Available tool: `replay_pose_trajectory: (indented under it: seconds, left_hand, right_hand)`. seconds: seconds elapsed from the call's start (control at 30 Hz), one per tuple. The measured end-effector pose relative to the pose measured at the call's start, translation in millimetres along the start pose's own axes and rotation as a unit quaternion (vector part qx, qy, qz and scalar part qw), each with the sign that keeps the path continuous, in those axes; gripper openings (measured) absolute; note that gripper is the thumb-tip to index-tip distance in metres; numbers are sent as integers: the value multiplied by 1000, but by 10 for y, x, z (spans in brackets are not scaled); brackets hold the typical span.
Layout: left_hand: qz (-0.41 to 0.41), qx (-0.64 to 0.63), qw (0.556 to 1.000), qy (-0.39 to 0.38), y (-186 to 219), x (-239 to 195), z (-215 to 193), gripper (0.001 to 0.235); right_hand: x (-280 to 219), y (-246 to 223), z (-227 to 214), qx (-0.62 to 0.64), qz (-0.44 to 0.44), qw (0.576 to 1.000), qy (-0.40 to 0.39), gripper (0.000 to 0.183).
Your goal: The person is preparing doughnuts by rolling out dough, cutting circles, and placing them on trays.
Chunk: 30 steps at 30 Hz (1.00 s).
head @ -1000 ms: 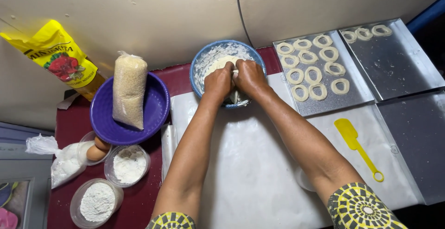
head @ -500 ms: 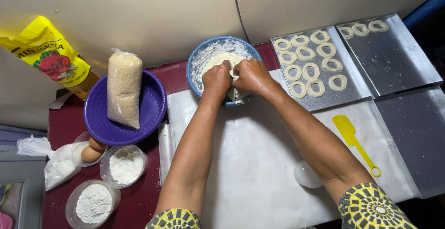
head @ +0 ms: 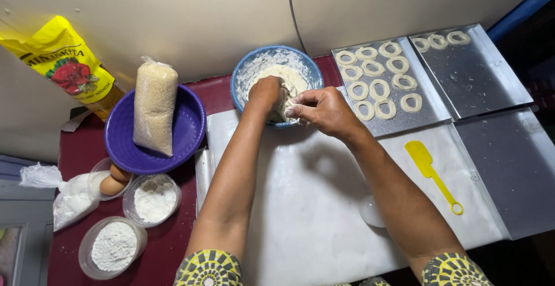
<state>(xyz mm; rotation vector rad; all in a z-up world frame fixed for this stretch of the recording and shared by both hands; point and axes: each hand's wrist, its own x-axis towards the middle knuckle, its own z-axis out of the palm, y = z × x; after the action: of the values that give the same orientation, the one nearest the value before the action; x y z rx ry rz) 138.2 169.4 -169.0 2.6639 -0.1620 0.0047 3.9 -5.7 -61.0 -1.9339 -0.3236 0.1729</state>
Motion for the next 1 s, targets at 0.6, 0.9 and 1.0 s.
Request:
replay_pose_trajectory:
  seconds: [0.6, 0.9, 1.0]
  left_hand:
    - [-17, -625, 765, -154, 439, -2307, 25, 50]
    - [-106, -823, 557, -14, 247, -2865, 652, 25]
    - [-94, -855, 509, -23, 584, -3121, 532, 39]
  right_hand:
    - [-1122, 590, 623, -130, -200, 951, 195, 11]
    - [-1581, 869, 1018, -62, -211, 964, 151, 18]
    - [-1501, 563, 1019, -116, -290, 931, 190, 35]
